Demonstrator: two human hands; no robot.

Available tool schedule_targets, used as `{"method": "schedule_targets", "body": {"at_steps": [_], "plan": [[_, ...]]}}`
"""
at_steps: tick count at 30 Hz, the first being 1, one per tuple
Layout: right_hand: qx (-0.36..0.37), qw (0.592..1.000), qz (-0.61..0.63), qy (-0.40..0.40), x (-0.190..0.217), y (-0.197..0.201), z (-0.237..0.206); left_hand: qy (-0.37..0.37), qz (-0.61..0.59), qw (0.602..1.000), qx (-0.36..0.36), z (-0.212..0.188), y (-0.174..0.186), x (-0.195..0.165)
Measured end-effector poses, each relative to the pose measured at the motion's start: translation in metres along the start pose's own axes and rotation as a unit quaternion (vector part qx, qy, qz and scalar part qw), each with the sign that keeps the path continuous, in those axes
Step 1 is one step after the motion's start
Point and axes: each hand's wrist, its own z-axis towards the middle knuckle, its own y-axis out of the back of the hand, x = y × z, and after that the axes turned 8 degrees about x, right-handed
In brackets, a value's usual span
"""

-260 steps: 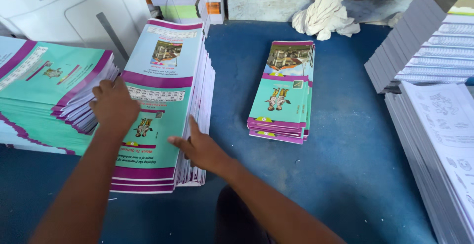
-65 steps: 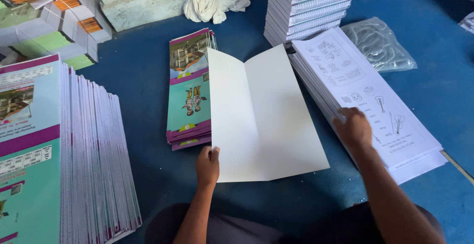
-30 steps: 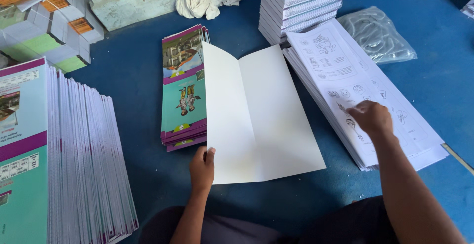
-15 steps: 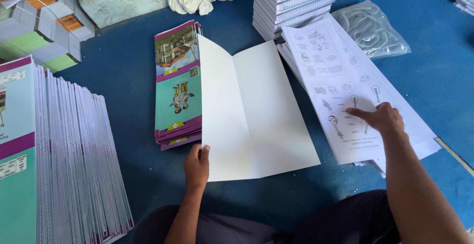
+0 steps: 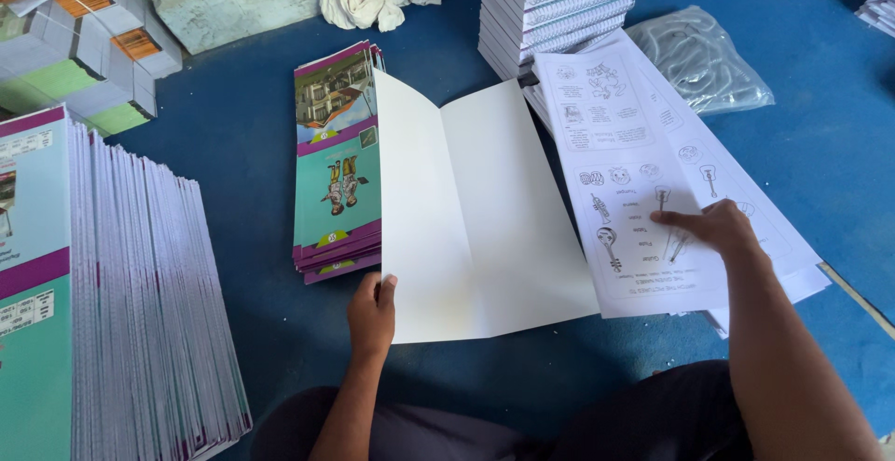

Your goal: The person sits on the floor and repeatedly inserts loose printed sheets into open book covers, then closes and stacks the completed books. The person handles book covers and printed pages by hand, moving finished units to a growing stack.

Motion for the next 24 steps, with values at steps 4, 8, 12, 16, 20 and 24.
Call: {"method": "schedule_targets", "body": {"at_steps": [4, 8, 12, 16, 20, 24], "plan": [[0.013, 0.999, 0.051, 0.008, -0.002, -0.002, -0.001, -0.002, 0.003, 1.000, -0.001, 0.000, 0.000, 0.000], [0.044, 0.997, 0.063, 0.011, -0.002, -0.005, 0.004, 0.002, -0.002, 1.000, 0.004, -0.001, 0.001, -0.003], [0.095, 0.983, 0.156, 0.027, -0.004, 0.000, 0.005, 0.017, -0.011, 1.000, 0.014, -0.002, 0.002, -0.007], [0.162, 0.958, 0.214, 0.104, -0.002, 0.005, -0.002, 0.010, -0.051, 0.998, 0.027, -0.003, 0.002, -0.011], [0.155, 0.955, 0.225, 0.115, 0.015, -0.002, -0.014, 0.008, -0.086, 0.995, 0.041, 0.000, 0.003, -0.013], [0.135, 0.953, 0.238, 0.129, 0.029, -0.004, -0.030, -0.014, -0.119, 0.992, 0.038, 0.004, 0.004, -0.012]]}}
